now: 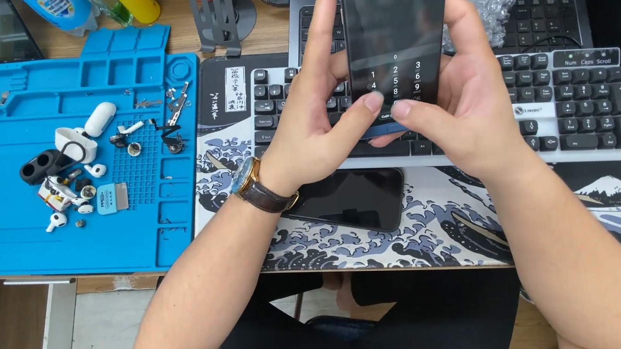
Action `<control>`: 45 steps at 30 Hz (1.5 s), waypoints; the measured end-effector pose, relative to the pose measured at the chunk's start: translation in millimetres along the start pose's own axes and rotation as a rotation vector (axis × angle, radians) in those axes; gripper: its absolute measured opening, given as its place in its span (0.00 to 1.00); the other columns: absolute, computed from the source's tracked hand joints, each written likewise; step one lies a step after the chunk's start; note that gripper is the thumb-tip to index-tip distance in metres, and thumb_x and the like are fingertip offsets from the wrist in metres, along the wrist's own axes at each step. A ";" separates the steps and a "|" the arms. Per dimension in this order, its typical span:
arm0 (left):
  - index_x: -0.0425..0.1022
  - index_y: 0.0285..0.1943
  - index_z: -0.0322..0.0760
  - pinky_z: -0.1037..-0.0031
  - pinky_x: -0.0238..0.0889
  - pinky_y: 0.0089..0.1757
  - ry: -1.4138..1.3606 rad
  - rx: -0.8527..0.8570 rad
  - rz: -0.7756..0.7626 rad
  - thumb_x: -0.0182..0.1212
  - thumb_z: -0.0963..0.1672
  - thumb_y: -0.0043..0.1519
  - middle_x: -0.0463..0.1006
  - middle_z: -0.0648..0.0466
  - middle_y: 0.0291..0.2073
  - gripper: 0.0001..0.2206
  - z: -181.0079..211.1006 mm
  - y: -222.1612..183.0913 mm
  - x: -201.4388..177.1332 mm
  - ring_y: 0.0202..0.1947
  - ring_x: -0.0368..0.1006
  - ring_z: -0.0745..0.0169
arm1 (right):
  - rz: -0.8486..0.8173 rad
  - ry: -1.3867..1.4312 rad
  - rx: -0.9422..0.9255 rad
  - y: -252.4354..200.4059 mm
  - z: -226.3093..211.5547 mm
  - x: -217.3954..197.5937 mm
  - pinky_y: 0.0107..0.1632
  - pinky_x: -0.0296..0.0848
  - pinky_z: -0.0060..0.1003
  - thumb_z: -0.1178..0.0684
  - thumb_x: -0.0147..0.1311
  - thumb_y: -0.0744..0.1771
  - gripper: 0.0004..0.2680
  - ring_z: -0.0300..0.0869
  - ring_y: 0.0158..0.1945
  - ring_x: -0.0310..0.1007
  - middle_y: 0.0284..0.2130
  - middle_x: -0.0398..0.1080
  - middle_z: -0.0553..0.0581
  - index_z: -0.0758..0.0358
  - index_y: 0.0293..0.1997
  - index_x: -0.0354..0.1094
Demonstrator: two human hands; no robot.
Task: The person is configuring a smartphone by navigating through settings and entering Wi-Fi credentials.
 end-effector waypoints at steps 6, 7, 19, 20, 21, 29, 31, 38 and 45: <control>0.26 0.87 0.52 0.75 0.81 0.44 -0.004 0.043 -0.005 0.54 0.48 0.77 0.59 0.59 0.83 0.38 -0.7 0.4 -1.9 0.38 0.80 0.66 | -0.017 0.148 0.041 1.7 8.5 -5.9 0.37 0.89 0.52 0.58 0.46 0.66 0.28 0.57 0.43 0.78 0.52 0.67 0.68 0.58 0.75 0.35; 0.26 0.87 0.52 0.75 0.81 0.44 -0.002 0.044 -0.004 0.54 0.48 0.77 0.59 0.59 0.83 0.38 3.5 1.5 -1.3 0.38 0.80 0.66 | -0.019 0.148 0.040 1.8 6.7 -5.4 0.37 0.89 0.52 0.58 0.46 0.66 0.28 0.57 0.43 0.78 0.52 0.67 0.68 0.58 0.75 0.35; 0.26 0.86 0.53 0.77 0.69 0.43 0.042 0.028 0.018 0.54 0.48 0.76 0.84 0.56 0.51 0.38 6.1 1.0 -1.2 0.35 0.72 0.70 | -0.038 0.271 0.055 1.0 12.0 -8.4 0.33 0.86 0.49 0.56 0.42 0.68 0.26 0.58 0.35 0.79 0.56 0.64 0.69 0.60 0.77 0.36; 0.25 0.86 0.52 0.77 0.70 0.45 0.046 0.022 0.014 0.53 0.48 0.75 0.83 0.57 0.50 0.38 8.3 1.5 -0.9 0.36 0.73 0.70 | -0.045 0.274 0.047 1.4 11.2 -8.2 0.32 0.85 0.49 0.55 0.42 0.68 0.26 0.58 0.37 0.78 0.57 0.63 0.70 0.60 0.76 0.36; 0.24 0.85 0.51 0.78 0.72 0.47 0.051 0.015 0.008 0.53 0.48 0.75 0.83 0.57 0.49 0.38 10.7 2.0 -0.7 0.37 0.74 0.70 | -0.049 0.278 0.038 1.4 10.7 -7.6 0.30 0.85 0.49 0.55 0.43 0.68 0.26 0.57 0.38 0.78 0.57 0.63 0.72 0.60 0.76 0.37; 0.24 0.84 0.48 0.75 0.70 0.46 0.059 0.072 0.014 0.52 0.50 0.73 0.79 0.56 0.43 0.40 19.4 6.1 2.3 0.37 0.74 0.67 | -0.036 0.268 0.004 3.4 7.8 -5.0 0.30 0.86 0.46 0.51 0.48 0.68 0.27 0.52 0.38 0.80 0.54 0.66 0.66 0.57 0.77 0.37; 0.24 0.84 0.46 0.74 0.70 0.49 0.067 0.061 0.020 0.52 0.49 0.72 0.79 0.56 0.44 0.40 18.9 5.5 3.1 0.39 0.75 0.67 | -0.022 0.247 0.011 2.8 8.2 -4.6 0.29 0.85 0.47 0.49 0.48 0.68 0.29 0.54 0.38 0.80 0.55 0.66 0.67 0.55 0.78 0.35; 0.25 0.84 0.47 0.73 0.69 0.51 0.067 0.041 0.032 0.53 0.48 0.71 0.80 0.53 0.48 0.40 20.2 5.5 4.1 0.42 0.77 0.64 | -0.026 0.224 -0.008 2.5 -2.0 -0.6 0.29 0.85 0.47 0.46 0.50 0.68 0.36 0.53 0.43 0.80 0.67 0.59 0.61 0.44 0.80 0.19; 0.26 0.85 0.49 0.71 0.72 0.54 -0.036 0.077 0.006 0.53 0.48 0.74 0.76 0.50 0.60 0.39 12.6 4.7 4.0 0.45 0.77 0.65 | -0.073 0.249 -0.060 1.5 -1.3 -1.1 0.34 0.85 0.46 0.45 0.49 0.70 0.33 0.57 0.51 0.76 0.78 0.43 0.66 0.43 0.79 0.21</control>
Point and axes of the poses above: each hand's wrist, its own y-axis towards the middle knuckle, its own x-axis out of the palm, z = x × y, the point moved 3 cm from there along y, towards the middle knuckle
